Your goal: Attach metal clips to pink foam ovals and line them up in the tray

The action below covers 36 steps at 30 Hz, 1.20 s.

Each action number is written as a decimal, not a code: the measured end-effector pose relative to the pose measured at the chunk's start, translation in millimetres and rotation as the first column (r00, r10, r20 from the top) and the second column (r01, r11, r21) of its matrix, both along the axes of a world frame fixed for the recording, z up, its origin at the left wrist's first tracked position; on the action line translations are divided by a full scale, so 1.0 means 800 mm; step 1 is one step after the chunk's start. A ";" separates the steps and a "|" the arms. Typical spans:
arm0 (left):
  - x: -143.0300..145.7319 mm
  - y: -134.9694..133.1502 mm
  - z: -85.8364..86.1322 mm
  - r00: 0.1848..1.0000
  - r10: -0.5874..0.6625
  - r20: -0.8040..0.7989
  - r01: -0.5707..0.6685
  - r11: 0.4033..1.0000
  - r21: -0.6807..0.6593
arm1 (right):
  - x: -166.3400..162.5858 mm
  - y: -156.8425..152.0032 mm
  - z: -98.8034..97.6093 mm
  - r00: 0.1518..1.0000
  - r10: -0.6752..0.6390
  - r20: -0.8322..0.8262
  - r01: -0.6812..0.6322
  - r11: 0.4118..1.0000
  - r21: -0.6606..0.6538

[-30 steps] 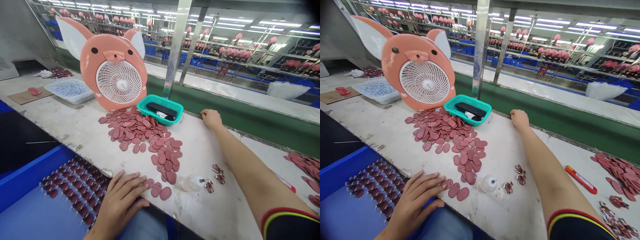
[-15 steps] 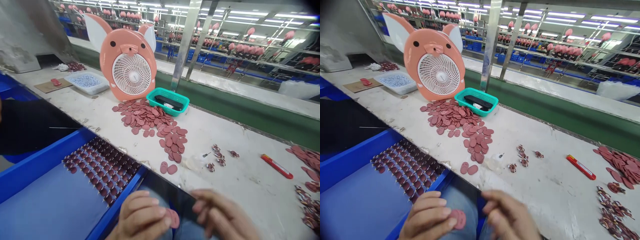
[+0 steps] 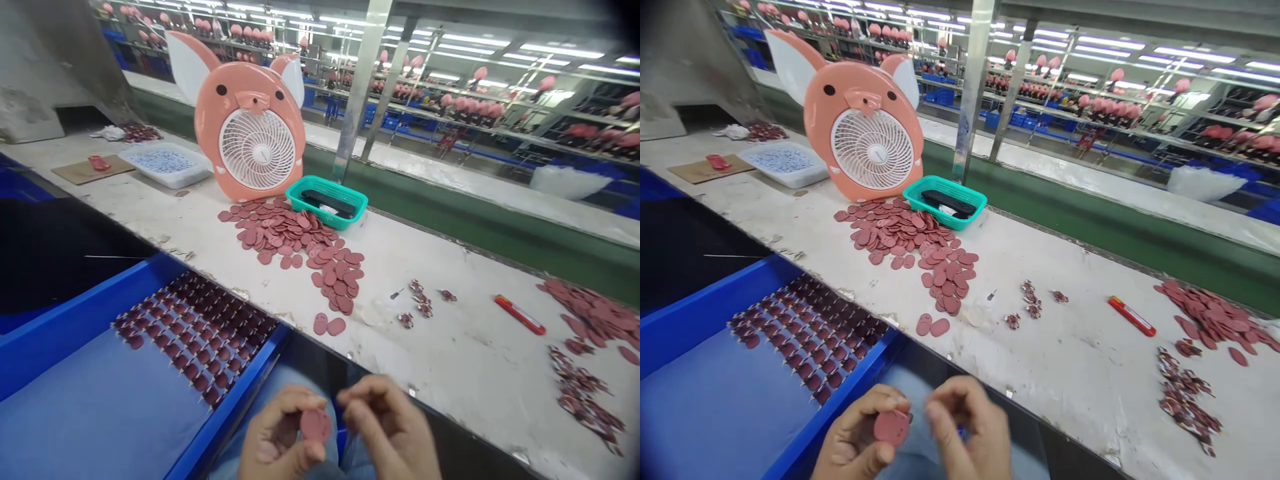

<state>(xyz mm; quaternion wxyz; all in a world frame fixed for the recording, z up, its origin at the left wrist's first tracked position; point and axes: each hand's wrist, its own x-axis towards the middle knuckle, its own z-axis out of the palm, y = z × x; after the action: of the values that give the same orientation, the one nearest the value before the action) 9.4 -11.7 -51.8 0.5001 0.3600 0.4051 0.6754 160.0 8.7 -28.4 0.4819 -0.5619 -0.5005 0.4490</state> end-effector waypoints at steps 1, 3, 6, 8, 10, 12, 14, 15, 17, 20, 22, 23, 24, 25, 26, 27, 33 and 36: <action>0.001 0.000 0.005 0.995 0.039 0.092 -0.027 0.991 -0.129 | 0.009 0.012 0.002 0.972 -0.161 0.171 0.139 0.981 0.132; 0.000 0.002 0.016 0.969 0.117 0.220 -0.033 0.936 -0.351 | 0.029 0.043 0.004 0.809 -0.430 0.400 0.295 0.887 0.357; -0.001 0.004 0.032 0.935 0.145 0.325 0.022 0.888 -0.460 | 0.045 0.091 0.006 0.724 -0.356 0.591 0.163 0.921 0.355; -0.001 0.004 0.039 0.919 0.137 0.369 0.053 0.886 -0.461 | 0.041 0.113 0.006 0.718 -0.223 0.659 0.033 0.957 0.288; 0.000 0.003 0.043 0.905 0.128 0.405 0.081 0.884 -0.460 | 0.033 0.122 0.007 0.720 -0.156 0.677 -0.045 0.962 0.270; -0.001 0.002 0.045 0.893 0.130 0.430 0.099 0.877 -0.471 | 0.028 0.115 0.011 0.719 -0.112 0.686 -0.093 0.962 0.255; -0.003 0.001 0.047 0.886 0.139 0.441 0.106 0.867 -0.487 | 0.030 0.096 0.018 0.718 -0.077 0.691 -0.123 0.964 0.236; -0.004 0.000 0.048 0.886 0.146 0.441 0.105 0.861 -0.497 | 0.034 0.082 0.022 0.718 -0.060 0.694 -0.134 0.966 0.222; -0.007 0.001 0.048 0.887 0.156 0.434 0.104 0.849 -0.518 | 0.044 0.054 0.029 0.728 -0.013 0.686 -0.149 0.973 0.176; -0.008 0.002 0.048 0.888 0.152 0.435 0.118 0.836 -0.535 | 0.062 0.016 0.037 0.795 0.092 0.599 -0.189 0.977 0.101; -0.006 0.004 0.047 0.886 0.139 0.442 0.135 0.835 -0.534 | 0.072 -0.002 0.041 0.854 0.111 0.509 -0.190 0.976 0.105; -0.004 0.004 0.047 0.886 0.131 0.444 0.143 0.834 -0.532 | 0.075 -0.009 0.043 0.883 0.092 0.460 -0.165 0.979 0.121; -0.002 0.005 0.048 0.887 0.123 0.446 0.152 0.833 -0.532 | 0.078 -0.015 0.044 0.913 0.052 0.405 -0.115 0.984 0.133; 0.001 0.005 0.049 0.887 0.114 0.448 0.162 0.831 -0.532 | 0.079 -0.019 0.046 0.940 -0.005 0.340 -0.043 0.990 0.133; 0.003 0.006 0.050 0.887 0.104 0.450 0.173 0.829 -0.532 | 0.080 -0.023 0.047 0.961 -0.071 0.266 0.039 0.991 0.126; 0.005 0.006 0.051 0.887 0.093 0.452 0.184 0.826 -0.533 | 0.079 -0.025 0.048 0.974 -0.136 0.182 0.117 0.987 0.115; 0.013 0.003 0.057 0.887 0.011 0.461 0.260 0.814 -0.519 | 0.073 -0.033 0.041 0.966 -0.101 -0.238 0.123 0.989 0.078; 0.014 0.002 0.058 0.884 -0.035 0.467 0.300 0.808 -0.507 | 0.070 -0.045 0.032 0.992 -0.054 -0.112 0.067 0.991 0.116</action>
<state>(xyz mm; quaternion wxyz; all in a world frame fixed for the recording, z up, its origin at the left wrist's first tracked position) 20.7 -10.3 -5.4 0.7204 0.0703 0.4300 0.5396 216.2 -27.6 -2.8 0.5546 -0.5216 -0.4822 0.4334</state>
